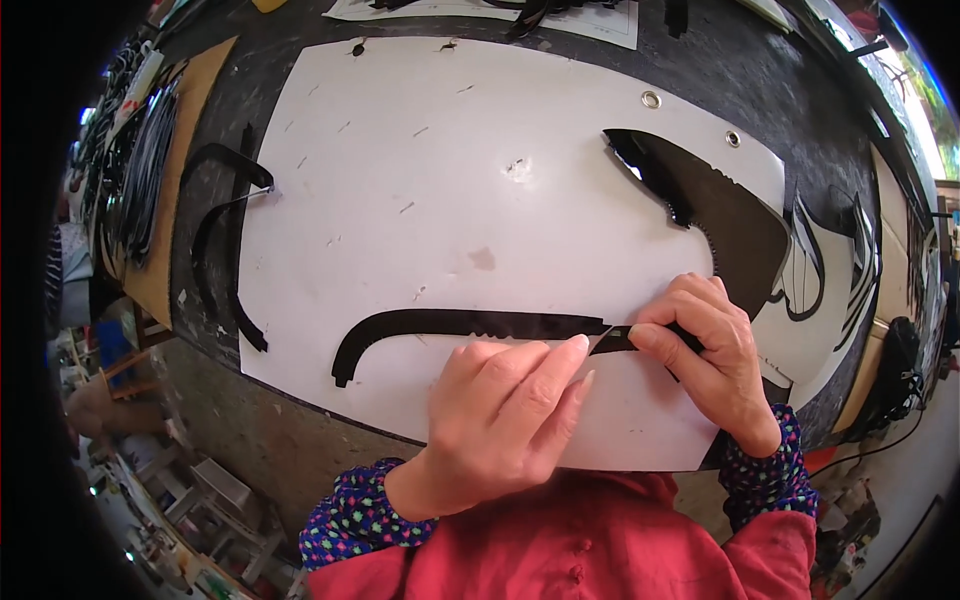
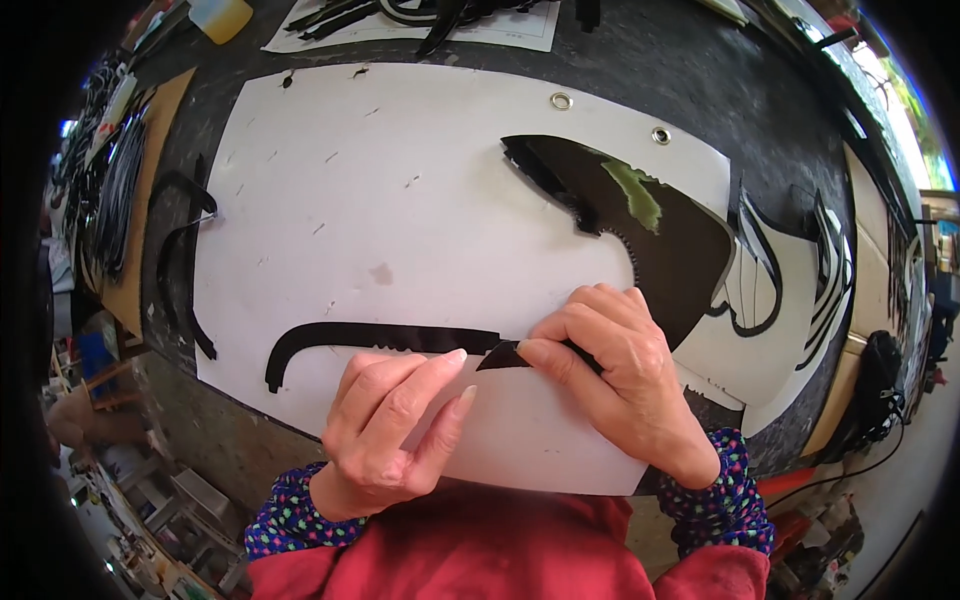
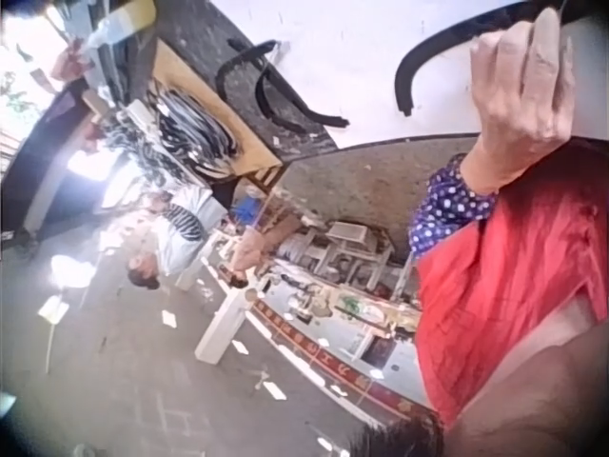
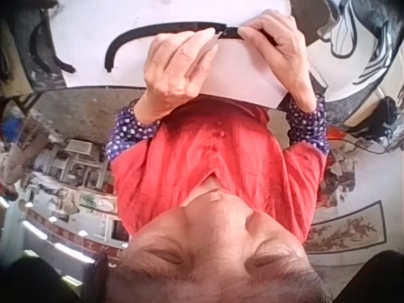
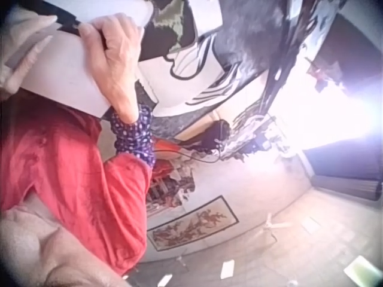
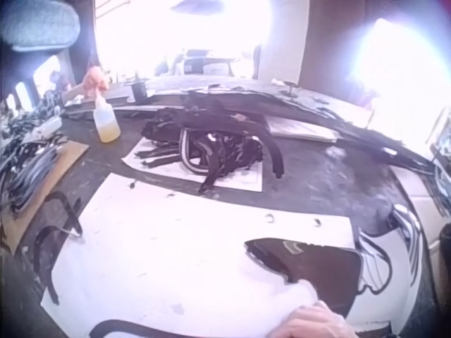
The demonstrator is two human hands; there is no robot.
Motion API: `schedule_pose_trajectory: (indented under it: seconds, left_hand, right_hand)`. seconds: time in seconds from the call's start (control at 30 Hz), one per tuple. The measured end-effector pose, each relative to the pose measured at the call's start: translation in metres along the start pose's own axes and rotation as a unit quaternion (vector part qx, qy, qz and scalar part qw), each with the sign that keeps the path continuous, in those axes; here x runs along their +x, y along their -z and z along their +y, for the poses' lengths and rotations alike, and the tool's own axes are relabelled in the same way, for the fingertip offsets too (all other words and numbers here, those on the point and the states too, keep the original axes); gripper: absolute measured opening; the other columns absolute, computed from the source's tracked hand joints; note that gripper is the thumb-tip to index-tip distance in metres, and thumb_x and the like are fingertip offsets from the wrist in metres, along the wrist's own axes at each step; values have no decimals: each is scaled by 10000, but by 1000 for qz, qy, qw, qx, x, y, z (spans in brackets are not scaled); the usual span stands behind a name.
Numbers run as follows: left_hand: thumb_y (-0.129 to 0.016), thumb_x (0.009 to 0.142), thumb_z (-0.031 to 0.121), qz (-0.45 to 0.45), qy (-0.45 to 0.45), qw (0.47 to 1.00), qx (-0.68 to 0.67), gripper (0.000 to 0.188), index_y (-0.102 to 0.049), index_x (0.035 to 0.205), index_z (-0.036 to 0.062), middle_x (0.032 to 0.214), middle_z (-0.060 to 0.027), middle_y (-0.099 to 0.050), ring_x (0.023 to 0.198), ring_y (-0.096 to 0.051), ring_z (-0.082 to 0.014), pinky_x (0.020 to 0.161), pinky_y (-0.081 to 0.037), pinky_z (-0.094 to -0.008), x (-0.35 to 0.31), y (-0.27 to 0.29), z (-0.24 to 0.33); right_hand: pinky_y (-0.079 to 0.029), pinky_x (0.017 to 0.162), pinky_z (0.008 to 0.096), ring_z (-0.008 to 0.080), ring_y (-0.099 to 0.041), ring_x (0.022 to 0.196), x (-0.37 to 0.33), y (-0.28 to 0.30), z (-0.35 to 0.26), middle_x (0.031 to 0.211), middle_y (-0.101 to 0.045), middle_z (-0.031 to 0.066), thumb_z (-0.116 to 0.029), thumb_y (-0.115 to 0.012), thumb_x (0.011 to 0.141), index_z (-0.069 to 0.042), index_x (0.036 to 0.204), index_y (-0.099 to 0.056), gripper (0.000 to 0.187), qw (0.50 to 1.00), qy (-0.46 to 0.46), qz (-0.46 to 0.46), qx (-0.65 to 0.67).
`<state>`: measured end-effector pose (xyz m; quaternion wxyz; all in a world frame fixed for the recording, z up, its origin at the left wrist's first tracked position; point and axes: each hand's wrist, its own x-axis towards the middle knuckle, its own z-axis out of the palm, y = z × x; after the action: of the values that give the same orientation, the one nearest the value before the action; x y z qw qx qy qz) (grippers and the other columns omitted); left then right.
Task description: Organizing and aligning various precut leather or synthetic shoe upper components on a workbench.
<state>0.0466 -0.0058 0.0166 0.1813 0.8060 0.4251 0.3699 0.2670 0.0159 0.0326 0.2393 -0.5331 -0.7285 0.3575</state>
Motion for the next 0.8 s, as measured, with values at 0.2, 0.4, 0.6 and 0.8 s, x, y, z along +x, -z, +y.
schedule_pose_trajectory:
  seconds: [0.2, 0.4, 0.6, 0.8]
  left_hand:
    - [-785, 722, -30, 25, 27, 999, -18, 366, -699, 1077, -47, 897, -119, -688, 727, -615, -229, 616, -507, -310, 1, -14, 7]
    - [-792, 763, 12, 47, 20, 999, 3, 333, -696, 1079, -33, 860, -69, -669, 678, -574, -181, 576, -474, -282, -2, -22, 3]
    - [-750, 815, -16, 46, 53, 996, -46, 235, -681, 1040, -28, 863, -77, -674, 663, -578, -199, 563, -467, -299, 1, -22, 6]
    - [-686, 899, -2, -11, 194, 969, -155, 97, -624, 973, -5, 826, -98, -624, 669, -587, -215, 586, -474, -310, 5, -12, 17]
  right_hand:
    - [-366, 723, 343, 222, -545, 764, 0, -1, 0, 764, -588, 45, -111, -704, 856, -63, 837, -680, 57, 1000, 0, 3, 6]
    - [-362, 716, 338, 220, -548, 755, -1, -1, 1, 762, -590, 44, -114, -712, 849, -62, 838, -679, 62, 1000, 4, 7, 10]
    - [-362, 714, 330, 211, -555, 746, -3, 0, 3, 761, -600, 39, -121, -722, 842, -64, 842, -682, 70, 1000, 5, 14, 24]
    - [-361, 713, 328, 207, -555, 748, -3, 0, 5, 763, -600, 35, -130, -724, 844, -69, 845, -684, 72, 1000, 18, 13, 16]
